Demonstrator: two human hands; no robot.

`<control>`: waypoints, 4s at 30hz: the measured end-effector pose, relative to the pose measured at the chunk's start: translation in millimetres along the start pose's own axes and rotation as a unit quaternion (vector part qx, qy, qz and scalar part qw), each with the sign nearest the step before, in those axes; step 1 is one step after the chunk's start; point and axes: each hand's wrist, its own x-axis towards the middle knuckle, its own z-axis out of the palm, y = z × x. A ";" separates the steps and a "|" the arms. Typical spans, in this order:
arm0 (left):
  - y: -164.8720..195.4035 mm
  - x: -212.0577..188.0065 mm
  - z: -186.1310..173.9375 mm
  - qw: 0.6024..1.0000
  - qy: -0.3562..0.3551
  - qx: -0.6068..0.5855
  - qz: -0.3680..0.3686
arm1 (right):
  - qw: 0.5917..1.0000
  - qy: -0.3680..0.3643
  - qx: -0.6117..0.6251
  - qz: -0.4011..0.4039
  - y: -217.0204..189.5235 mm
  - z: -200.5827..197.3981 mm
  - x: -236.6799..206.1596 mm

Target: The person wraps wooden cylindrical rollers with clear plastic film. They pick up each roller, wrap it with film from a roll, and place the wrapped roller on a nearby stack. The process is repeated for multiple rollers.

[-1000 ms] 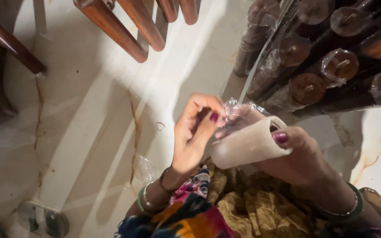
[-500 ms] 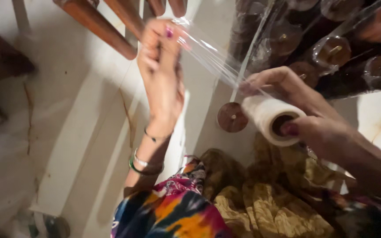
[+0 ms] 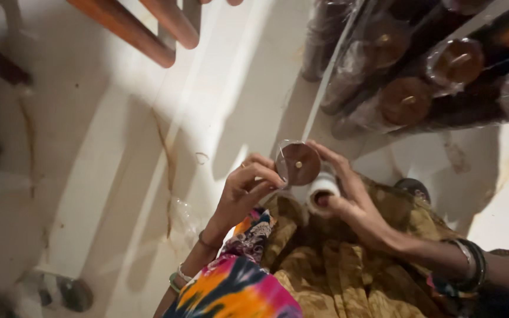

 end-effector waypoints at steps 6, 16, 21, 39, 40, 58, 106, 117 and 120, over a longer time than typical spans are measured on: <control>61.6 33.0 -2.6 0.897 0.041 0.430 0.088 | 0.985 -0.146 -0.062 -0.071 14.9 -17.9 63.3; 66.7 46.8 -11.5 0.871 0.111 0.443 0.182 | 0.974 -0.225 -0.024 0.011 -37.8 -24.7 146.0; 66.5 69.0 -17.1 0.823 0.258 0.488 0.135 | 0.986 -0.163 -0.037 0.026 -50.2 -6.7 136.3; 76.6 68.4 -75.5 0.845 0.321 0.384 0.187 | 0.968 -0.156 0.045 -0.189 -1.2 62.0 155.9; 80.6 70.2 -66.8 0.845 0.389 0.330 0.162 | 0.975 -0.085 -0.036 -0.200 7.4 78.3 141.1; 33.5 85.3 -49.1 0.798 0.553 0.154 0.183 | 0.963 0.050 -0.097 -0.247 88.8 133.0 169.2; -45.5 24.0 -80.2 0.727 0.650 0.148 0.163 | 0.959 0.189 -0.115 -0.177 156.9 234.2 106.6; 83.3 27.8 -52.1 0.687 0.567 -0.347 0.294 | 0.947 0.000 0.318 -0.035 145.7 137.4 138.1; 100.5 21.5 -58.0 0.699 0.547 -0.353 0.295 | 0.951 -0.025 0.306 0.038 164.3 114.8 121.7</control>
